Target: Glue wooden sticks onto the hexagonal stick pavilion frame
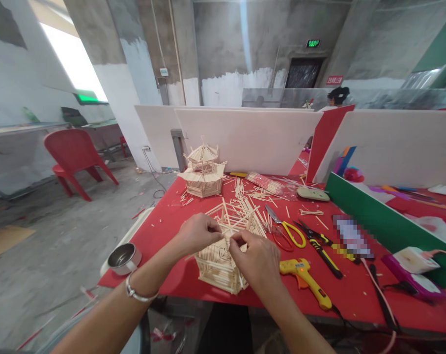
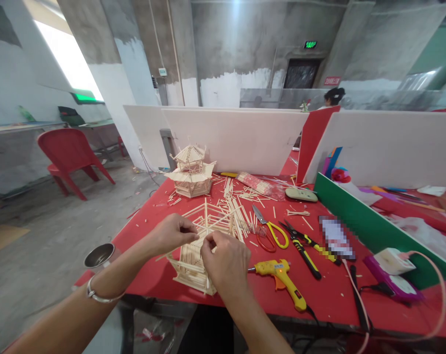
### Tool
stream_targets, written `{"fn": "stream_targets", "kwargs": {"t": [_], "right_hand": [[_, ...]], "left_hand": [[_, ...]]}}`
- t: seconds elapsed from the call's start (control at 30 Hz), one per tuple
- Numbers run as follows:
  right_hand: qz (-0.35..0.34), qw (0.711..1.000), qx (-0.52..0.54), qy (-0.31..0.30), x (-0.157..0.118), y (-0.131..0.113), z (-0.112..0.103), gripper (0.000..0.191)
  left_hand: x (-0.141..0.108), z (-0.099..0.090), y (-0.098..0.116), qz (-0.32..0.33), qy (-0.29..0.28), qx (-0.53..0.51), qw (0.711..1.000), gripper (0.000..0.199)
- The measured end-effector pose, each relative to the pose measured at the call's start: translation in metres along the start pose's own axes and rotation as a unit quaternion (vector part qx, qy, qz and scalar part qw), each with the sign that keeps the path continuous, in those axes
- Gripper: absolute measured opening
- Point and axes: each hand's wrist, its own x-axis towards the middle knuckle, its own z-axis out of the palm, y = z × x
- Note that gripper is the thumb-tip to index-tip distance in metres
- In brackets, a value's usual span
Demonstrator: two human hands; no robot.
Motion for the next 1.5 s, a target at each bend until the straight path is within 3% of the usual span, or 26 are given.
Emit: {"fn": "stream_targets", "kwargs": {"t": [1.5], "right_hand": [[0.003,1.000,-0.004,-0.002,0.0001,-0.0012,-0.0010,0.012]], "left_hand": [[-0.0017,-0.0010,0.0024,-0.002,-0.004,0.000,1.000,0.019]]}}
